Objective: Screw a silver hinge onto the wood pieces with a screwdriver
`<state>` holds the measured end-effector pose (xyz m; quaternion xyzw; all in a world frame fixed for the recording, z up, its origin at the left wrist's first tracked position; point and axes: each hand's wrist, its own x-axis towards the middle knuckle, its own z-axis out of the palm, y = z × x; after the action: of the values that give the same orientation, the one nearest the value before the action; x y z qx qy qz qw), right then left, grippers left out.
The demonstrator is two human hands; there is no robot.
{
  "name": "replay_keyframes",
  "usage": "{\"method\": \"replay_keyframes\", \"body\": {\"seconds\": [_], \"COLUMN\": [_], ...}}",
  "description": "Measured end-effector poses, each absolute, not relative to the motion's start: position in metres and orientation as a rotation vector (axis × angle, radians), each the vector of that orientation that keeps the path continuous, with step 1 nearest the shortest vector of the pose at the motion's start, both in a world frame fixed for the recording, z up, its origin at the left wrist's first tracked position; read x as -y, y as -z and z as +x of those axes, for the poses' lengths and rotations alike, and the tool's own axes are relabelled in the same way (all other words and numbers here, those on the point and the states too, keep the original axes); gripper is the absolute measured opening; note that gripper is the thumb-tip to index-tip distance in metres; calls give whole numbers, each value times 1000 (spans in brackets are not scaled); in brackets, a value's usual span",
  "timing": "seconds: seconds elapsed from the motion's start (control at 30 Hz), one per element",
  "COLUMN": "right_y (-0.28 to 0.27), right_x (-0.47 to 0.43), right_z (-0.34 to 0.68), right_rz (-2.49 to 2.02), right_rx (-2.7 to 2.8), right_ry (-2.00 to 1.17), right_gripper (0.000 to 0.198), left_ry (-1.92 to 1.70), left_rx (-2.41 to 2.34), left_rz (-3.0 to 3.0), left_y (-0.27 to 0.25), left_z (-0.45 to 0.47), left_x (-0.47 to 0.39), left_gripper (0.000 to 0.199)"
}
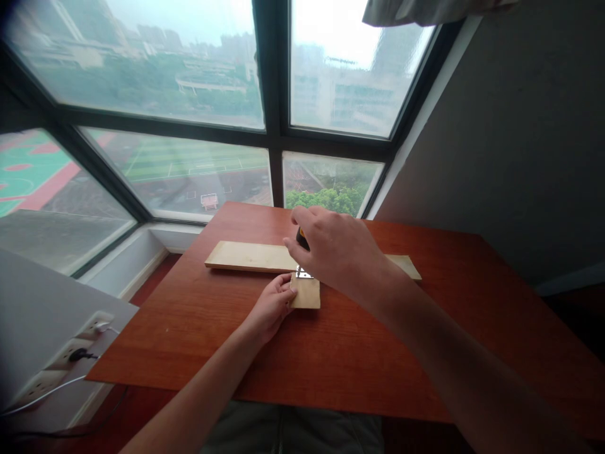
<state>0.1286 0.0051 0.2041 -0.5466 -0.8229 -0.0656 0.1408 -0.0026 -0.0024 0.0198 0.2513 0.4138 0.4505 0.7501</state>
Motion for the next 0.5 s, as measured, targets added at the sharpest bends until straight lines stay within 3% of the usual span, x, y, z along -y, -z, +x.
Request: {"method": "replay_keyframes", "body": {"seconds": [0.5], "right_y": [-208], "right_x": [-1], "right_z": [128], "right_rz": [-1574], "right_rx": [2410], "right_ry": [183], "right_gripper": [24], "left_ry": [-987], "left_rx": [-903], "left_rz": [554], "left_y": [-21], "left_z": [-3], "left_x": [4], "left_gripper": [37]}}
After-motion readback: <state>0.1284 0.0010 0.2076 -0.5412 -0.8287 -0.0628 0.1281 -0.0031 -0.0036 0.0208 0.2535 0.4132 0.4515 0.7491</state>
